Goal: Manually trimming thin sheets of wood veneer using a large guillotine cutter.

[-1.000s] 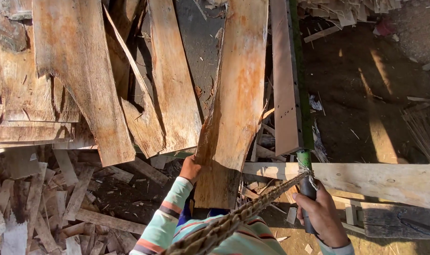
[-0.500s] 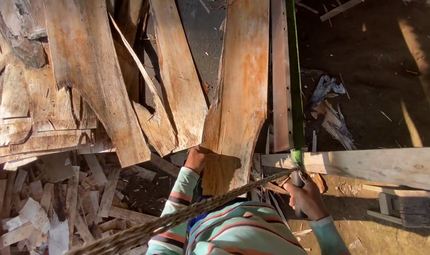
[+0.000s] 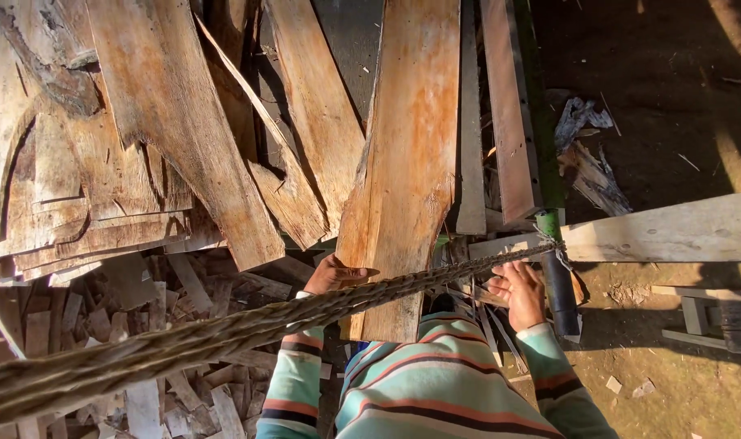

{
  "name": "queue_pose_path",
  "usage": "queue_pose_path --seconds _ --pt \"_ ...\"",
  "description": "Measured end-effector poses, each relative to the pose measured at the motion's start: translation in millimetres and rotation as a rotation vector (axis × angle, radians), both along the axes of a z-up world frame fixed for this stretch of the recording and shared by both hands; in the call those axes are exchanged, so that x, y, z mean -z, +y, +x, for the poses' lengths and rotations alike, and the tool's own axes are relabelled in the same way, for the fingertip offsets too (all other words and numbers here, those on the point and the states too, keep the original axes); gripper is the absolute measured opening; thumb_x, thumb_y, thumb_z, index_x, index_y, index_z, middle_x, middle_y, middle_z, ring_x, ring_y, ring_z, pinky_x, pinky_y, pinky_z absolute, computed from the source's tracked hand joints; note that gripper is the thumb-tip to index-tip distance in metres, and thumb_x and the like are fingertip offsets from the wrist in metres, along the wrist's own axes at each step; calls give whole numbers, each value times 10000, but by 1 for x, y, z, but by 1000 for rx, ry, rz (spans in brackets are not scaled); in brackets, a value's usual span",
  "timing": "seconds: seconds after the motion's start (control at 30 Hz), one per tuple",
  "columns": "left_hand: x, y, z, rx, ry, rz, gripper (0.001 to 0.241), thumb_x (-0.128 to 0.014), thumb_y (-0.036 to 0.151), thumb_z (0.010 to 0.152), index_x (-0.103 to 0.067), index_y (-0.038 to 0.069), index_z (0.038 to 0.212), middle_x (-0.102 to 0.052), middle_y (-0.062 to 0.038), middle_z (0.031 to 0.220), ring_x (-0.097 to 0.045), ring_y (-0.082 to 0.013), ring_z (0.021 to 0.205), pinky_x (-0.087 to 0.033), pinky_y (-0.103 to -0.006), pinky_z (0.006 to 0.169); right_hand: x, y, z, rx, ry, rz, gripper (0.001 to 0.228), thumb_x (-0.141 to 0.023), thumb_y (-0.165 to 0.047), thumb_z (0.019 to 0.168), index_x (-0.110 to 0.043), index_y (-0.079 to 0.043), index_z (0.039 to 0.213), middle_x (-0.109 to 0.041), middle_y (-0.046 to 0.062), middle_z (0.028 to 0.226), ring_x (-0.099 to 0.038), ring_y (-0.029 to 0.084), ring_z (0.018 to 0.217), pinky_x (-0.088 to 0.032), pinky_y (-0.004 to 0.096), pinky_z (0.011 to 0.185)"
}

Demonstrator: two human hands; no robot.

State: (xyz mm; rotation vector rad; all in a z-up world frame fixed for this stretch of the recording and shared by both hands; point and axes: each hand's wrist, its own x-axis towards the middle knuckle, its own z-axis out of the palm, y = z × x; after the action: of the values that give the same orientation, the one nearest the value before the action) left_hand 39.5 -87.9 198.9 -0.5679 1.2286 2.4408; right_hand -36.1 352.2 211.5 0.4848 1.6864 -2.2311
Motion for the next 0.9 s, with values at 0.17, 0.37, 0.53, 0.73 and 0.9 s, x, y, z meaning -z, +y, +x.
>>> queue_pose_path --seconds 0.17,0.37,0.53,0.73,0.9 --pt "112 -28 44 -10 60 -169 219 -796 29 1009 -696 -131 1121 -712 -200 1038 -651 -200 861 -531 -321 713 24 -86 7 -194 -37 264 237 -636 -156 956 -629 -40 1163 -703 42 1007 -697 149 818 -576 298 690" --pt "84 -13 25 -67 -29 109 312 -738 98 872 -610 22 1146 -744 -120 1083 -718 -196 950 -583 -312 847 157 -108 4 -412 41 48 289 -654 -202 1082 -529 23 1215 -554 51 1012 -526 122 889 -504 295 766" --pt "124 -13 17 -87 54 -410 670 -794 175 866 -422 66 1413 -709 -149 1217 -699 -272 1077 -555 -438 984 87 -153 -4 -258 156 -33 607 -726 -123 957 -374 -64 1448 -538 44 1345 -544 154 1210 -490 342 1014" --pt "55 39 -9 -154 168 -719 579 -720 215 949 -480 76 1458 -696 -116 1260 -668 -266 1131 -514 -447 1041 -12 -171 -37 -238 289 48 799 -678 -89 908 -281 -96 1602 -459 76 1554 -532 198 1297 -498 359 1040" --pt "15 98 -34 -307 53 -361 397 -712 128 963 -657 67 1351 -712 -87 1203 -650 -237 1066 -513 -428 990 -20 -164 -68 -244 523 154 723 -630 -90 948 -324 -78 1603 -473 113 1561 -547 182 1305 -513 326 1038"
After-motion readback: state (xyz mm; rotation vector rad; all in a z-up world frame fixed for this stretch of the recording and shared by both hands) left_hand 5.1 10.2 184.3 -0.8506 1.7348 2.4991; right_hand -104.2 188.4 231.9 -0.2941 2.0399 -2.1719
